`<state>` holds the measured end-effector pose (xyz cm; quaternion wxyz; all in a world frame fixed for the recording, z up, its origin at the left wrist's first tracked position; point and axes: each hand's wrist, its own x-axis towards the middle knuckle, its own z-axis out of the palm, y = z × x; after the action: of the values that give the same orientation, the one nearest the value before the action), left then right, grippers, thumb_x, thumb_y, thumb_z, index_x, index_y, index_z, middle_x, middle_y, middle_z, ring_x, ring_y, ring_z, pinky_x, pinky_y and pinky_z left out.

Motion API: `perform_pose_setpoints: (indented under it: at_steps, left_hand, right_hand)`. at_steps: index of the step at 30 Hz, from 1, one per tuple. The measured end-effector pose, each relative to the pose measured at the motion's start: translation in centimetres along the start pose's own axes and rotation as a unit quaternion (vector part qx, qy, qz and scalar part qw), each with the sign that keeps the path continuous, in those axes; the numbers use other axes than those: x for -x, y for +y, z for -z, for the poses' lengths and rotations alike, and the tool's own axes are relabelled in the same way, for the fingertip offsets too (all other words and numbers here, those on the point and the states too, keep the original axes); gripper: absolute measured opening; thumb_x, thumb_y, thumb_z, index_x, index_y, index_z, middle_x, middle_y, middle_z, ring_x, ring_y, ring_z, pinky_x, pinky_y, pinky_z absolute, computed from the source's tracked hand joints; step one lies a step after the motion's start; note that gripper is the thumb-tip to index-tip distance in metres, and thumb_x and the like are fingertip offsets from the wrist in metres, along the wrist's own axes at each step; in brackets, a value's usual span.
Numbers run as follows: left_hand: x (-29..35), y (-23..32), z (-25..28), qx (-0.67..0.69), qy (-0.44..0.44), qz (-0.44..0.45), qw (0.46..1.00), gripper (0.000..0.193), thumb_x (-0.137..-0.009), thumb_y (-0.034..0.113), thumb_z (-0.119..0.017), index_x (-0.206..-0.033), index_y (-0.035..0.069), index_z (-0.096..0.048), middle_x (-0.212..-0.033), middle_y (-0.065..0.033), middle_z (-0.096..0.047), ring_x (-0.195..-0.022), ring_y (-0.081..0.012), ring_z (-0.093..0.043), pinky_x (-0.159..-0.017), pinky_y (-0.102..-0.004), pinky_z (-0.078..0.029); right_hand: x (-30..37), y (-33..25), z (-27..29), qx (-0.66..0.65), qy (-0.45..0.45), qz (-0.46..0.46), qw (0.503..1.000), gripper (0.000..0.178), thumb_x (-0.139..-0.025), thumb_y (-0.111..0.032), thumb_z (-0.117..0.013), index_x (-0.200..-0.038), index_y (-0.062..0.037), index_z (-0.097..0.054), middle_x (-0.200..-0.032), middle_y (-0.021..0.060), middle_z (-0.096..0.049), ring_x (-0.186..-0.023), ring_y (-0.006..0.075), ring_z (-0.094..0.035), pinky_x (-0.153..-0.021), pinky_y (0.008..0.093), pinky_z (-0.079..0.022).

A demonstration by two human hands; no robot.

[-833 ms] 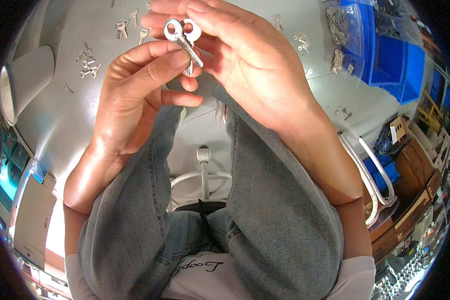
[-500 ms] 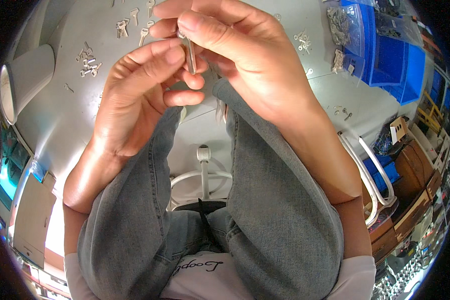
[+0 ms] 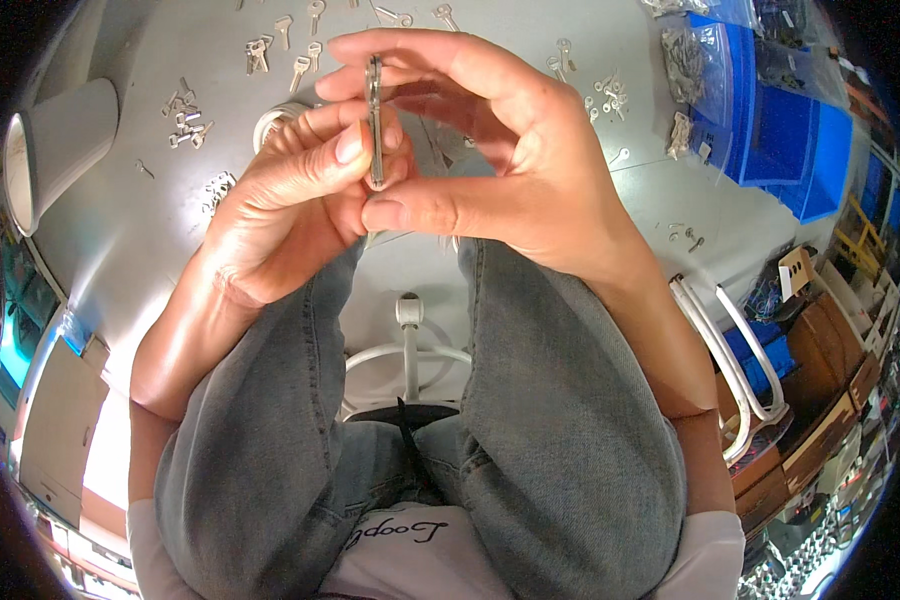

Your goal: The person sits on the floor and repeatedly picks up metal keys from plastic bags and the floor, inspects them, and places them back into bags or on the floor. The person handles keys one at a time and occasionally transfers them between bags.

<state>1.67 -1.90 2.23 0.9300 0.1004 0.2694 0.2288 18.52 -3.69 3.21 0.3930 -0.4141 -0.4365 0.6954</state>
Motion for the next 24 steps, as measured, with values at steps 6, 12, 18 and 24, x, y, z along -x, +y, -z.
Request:
perform_pose_setpoints:
  at_steps: [6, 12, 18, 24]
  left_hand:
    - [0.1, -0.2, 0.6, -0.030, 0.011, -0.009, 0.999, 0.027, -0.079, 0.025, -0.064, -0.091, 0.001, -0.059, -0.082, -0.0051, -0.058, -0.080, -0.0143, -0.057, -0.071, -0.0284, -0.046]
    - [0.4, 0.2, 0.0, -0.232, 0.098, -0.073, 0.965, 0.022, -0.080, 0.015, -0.063, -0.091, -0.004, -0.062, -0.086, -0.0136, -0.064, -0.076, -0.0185, -0.062, -0.072, -0.0316, -0.052]
    - [0.4, 0.2, -0.3, -0.273, 0.128, -0.083, 0.950, 0.017, -0.080, 0.011, -0.061, -0.089, -0.004, -0.063, -0.086, -0.0148, -0.064, -0.078, -0.0193, -0.062, -0.073, -0.0330, -0.053]
    - [0.4, 0.3, -0.3, -0.268, 0.126, -0.080, 0.952, 0.017, -0.081, 0.011, -0.061, -0.090, -0.003, -0.063, -0.087, -0.0151, -0.064, -0.080, -0.0195, -0.062, -0.075, -0.0339, -0.052]
  right_hand:
    - [-0.2, -0.4, 0.6, 0.267, -0.004, 0.136, 0.954, 0.057, -0.063, 0.004, -0.066, -0.116, 0.0042, -0.048, -0.107, 0.0145, -0.057, -0.101, 0.0220, -0.055, -0.084, 0.0319, -0.045]
    - [-0.9, -1.3, 0.7, 0.491, 0.012, 0.234, 0.839, 0.052, -0.058, 0.003, -0.068, -0.108, 0.0044, -0.055, -0.099, 0.0145, -0.061, -0.093, 0.0224, -0.059, -0.083, 0.0303, -0.045]
    - [-1.1, -0.6, 0.4, 0.460, 0.032, 0.263, 0.848, 0.051, -0.057, 0.005, -0.069, -0.106, 0.0046, -0.056, -0.100, 0.0145, -0.061, -0.093, 0.0229, -0.060, -0.080, 0.0298, -0.046]
    - [-1.0, -0.8, 0.6, 0.470, 0.019, 0.260, 0.843, 0.053, -0.058, 0.005, -0.069, -0.108, 0.0057, -0.054, -0.101, 0.0156, -0.060, -0.094, 0.0232, -0.059, -0.081, 0.0296, -0.046]
